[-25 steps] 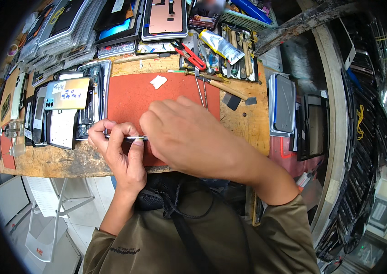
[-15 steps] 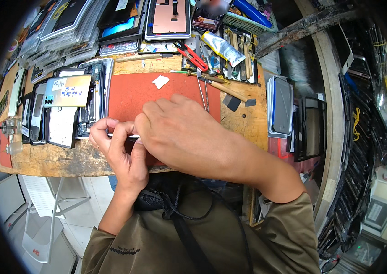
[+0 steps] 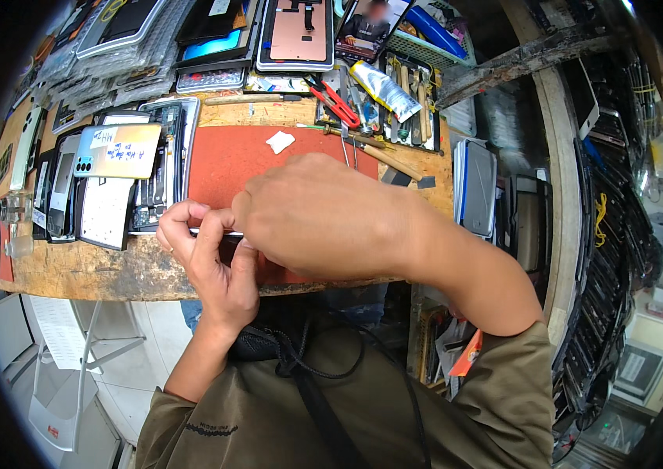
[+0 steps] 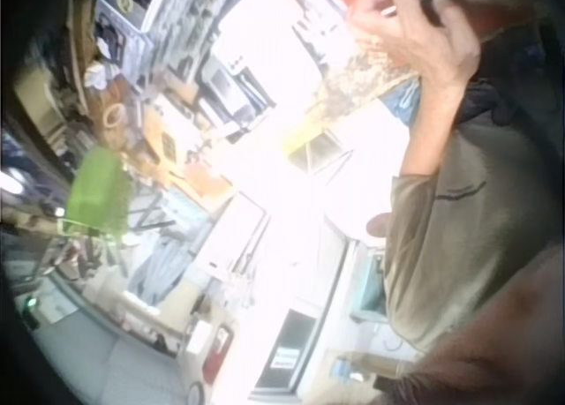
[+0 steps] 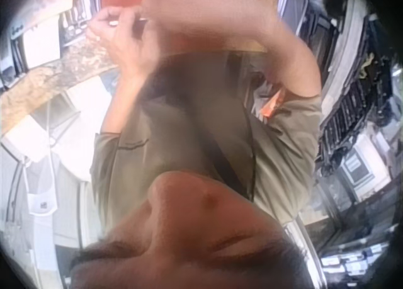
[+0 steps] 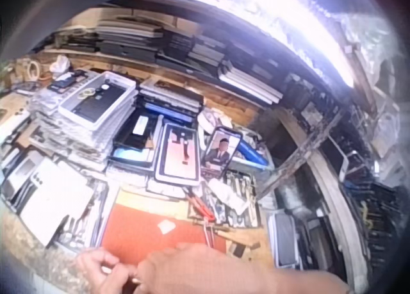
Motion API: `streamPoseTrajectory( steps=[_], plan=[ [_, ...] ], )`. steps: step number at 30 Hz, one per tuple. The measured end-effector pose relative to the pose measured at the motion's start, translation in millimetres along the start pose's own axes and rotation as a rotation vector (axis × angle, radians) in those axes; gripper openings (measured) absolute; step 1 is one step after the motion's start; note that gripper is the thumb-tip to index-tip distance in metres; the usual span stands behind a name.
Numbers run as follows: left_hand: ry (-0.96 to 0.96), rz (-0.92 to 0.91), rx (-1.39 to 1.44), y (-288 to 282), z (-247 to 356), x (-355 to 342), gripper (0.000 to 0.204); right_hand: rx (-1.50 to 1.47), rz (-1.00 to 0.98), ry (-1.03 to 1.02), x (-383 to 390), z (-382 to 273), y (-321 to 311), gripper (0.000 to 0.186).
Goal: The person disassembles a black Oppo smartphone by prying open the back cover and removing internal components. They use a metal prying tool and a screwdriver to separate the back cover, disconnect ribbon cables, and remove the battery and other parts.
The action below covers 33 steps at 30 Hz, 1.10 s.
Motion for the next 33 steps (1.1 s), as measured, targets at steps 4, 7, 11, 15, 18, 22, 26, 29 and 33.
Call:
streamPoseTrajectory(
  steps=[4,7,11,15,18,22,26,29,33],
  plan=[
    [-0.005,-0.006,0.007,-0.4,0.3,-0.5,0.022,-0.157,-0.084,0.058,-4.5,4.2,-3.0,0.014],
    [-0.003,0.0,0.013,0.0,-0.3,-0.3,0.021,-0.202,-0.146,0.12,-5.3,4.8,-5.6,0.013],
    [0.0,-0.006,0.01,-0.4,0.0,-0.8,0.02,-0.253,0.024,0.191,4.6,0.0,4.5,0.012],
    [-0.011,-0.015,0.01,-0.5,0.9,-2.5,0.018,-0.248,0.306,0.146,14.8,-6.2,17.5,0.01],
    [-0.004,-0.017,0.006,0.0,1.0,-3.0,0.017,-0.179,0.429,0.105,23.6,-10.8,24.6,0.012],
    [-0.005,-0.018,0.001,-0.4,1.1,-3.3,0.018,-0.252,0.513,0.169,38.1,-12.5,37.7,0.015],
    [-0.013,-0.005,0.014,1.2,-0.5,-2.7,0.018,-0.156,0.581,0.134,39.3,-17.2,40.9,0.022],
    [-0.02,-0.003,0.014,1.0,-1.3,-2.6,0.019,-0.045,0.546,0.101,38.4,-19.7,40.6,0.028],
    [-0.02,-0.024,0.001,-0.3,0.7,-3.6,0.019,0.138,0.53,0.07,34.7,-21.5,41.8,0.02]
  ],
)
Point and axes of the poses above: each hand's wrist, its own x-axis away from the middle knuckle, its own y-axis out of the palm, z = x × y, the point moved 3 cm from there along -x, towards the middle knuckle, and after that the axes turned 9 degrees about -z, right-handed, at the moved point
